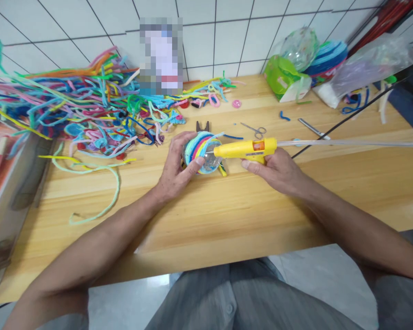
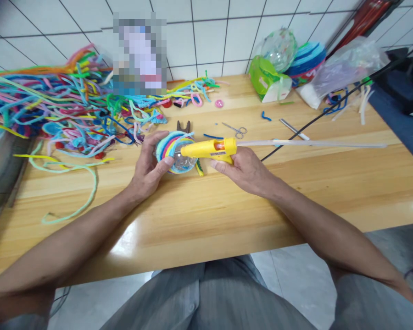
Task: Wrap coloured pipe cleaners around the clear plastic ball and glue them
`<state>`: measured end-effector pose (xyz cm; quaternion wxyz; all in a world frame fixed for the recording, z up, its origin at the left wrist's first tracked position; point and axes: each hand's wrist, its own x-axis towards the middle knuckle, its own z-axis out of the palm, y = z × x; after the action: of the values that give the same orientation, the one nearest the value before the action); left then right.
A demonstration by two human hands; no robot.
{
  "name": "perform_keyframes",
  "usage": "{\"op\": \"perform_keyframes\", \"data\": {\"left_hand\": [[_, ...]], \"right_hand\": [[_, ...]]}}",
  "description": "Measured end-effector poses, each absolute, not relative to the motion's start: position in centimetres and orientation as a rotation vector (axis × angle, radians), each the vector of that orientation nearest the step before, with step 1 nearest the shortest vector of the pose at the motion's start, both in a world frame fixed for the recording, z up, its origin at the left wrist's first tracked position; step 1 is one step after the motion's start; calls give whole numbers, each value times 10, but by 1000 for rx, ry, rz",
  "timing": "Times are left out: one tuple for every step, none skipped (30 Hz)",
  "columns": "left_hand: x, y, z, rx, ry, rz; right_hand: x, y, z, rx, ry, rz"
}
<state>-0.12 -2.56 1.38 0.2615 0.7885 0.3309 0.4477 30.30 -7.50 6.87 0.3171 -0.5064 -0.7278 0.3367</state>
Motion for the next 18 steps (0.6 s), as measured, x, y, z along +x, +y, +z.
{"op": "perform_keyframes", "data": {"left_hand": [[-1,-26,14,2135,900,1207],[-1,-26,14,2134,903,1203],[-1,-26,14,2131,904,1201],[-1,-25,14,2127,903,1202],[-1,-25,14,2123,900,1205],[-1,-25,14,2119,896,1209],[-1,-25,14,2116,892,1213],[-1,-25,13,2113,888,1216],[-1,-25,13,2111,885,1217],[-1,-25,13,2110,885,1215],[-1,-25,13,2109,886,1215],[-1,-25,13,2109,886,1215],[-1,-25,13,2111,884,1217],[-1,-25,13,2115,881,1219],[-1,-25,13,2118,877,1223],[-1,-25,13,2120,874,1227],[-1,-25,14,2122,875,1227],[-1,-26,14,2121,881,1225]], "right_hand": [[303,-75,69,-1330,-1921,885],[304,-74,68,-1331,-1923,888],[304,-74,68,-1335,-1922,893],[304,-74,69,-1343,-1918,898],[304,-74,69,-1352,-1916,904],[305,-74,69,-1360,-1915,905],[305,-74,70,-1367,-1913,904],[305,-74,71,-1373,-1914,904],[305,-74,72,-1377,-1917,903],[305,-74,73,-1380,-1918,902],[305,-74,73,-1381,-1914,897],[305,-73,74,-1381,-1909,894],[305,-73,74,-1381,-1900,893],[305,-73,74,-1382,-1886,896],[305,-73,74,-1386,-1862,905],[306,-72,75,-1392,-1831,921],[306,-72,77,-1395,-1792,942],[307,-71,80,-1394,-1748,961]]}}
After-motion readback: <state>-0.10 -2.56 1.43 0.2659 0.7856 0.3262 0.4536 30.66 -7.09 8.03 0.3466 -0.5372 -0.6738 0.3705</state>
